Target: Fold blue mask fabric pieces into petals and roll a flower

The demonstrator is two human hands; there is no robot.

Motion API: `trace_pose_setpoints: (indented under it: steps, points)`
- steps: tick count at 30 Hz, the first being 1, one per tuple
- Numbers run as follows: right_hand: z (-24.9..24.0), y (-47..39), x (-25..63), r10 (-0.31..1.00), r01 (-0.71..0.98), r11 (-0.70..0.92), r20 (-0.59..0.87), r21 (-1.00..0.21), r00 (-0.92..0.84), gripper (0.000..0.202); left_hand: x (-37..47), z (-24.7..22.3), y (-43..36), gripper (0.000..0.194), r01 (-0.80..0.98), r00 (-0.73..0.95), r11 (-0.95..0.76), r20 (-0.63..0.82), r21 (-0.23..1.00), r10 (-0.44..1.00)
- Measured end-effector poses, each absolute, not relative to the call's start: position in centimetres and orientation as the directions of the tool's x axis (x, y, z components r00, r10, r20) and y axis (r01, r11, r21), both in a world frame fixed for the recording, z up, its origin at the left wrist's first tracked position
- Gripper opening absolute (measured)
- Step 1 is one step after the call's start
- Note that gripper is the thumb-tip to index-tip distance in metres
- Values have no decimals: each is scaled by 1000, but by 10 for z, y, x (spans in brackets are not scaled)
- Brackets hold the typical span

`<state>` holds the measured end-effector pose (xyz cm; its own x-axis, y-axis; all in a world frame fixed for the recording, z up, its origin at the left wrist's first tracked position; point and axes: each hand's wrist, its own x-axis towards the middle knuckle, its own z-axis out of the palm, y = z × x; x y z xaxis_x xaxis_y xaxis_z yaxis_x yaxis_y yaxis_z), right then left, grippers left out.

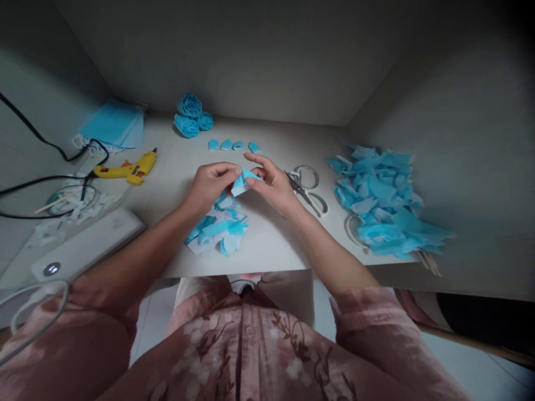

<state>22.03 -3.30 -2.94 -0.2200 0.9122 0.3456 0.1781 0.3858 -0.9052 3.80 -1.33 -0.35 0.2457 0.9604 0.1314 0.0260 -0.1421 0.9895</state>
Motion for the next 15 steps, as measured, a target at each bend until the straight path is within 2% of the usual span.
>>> trace_pose_setpoints:
  steps: [7, 13, 15]
  points:
    - [-35, -28, 222, 905, 214, 410, 366, -887, -217, 72, 38, 0, -15, 21, 60, 276, -159, 136, 986, 951]
    - [-32, -26, 229, 911, 230, 404, 365, -886, -193, 77, 34, -4, -10, 38, -97, 334, -53, 82, 994, 939]
    - [-31, -26, 230, 907, 221, 404, 357, -888, -222, 77, 33, -3, -9, 40, -86, 347, -55, 82, 995, 934]
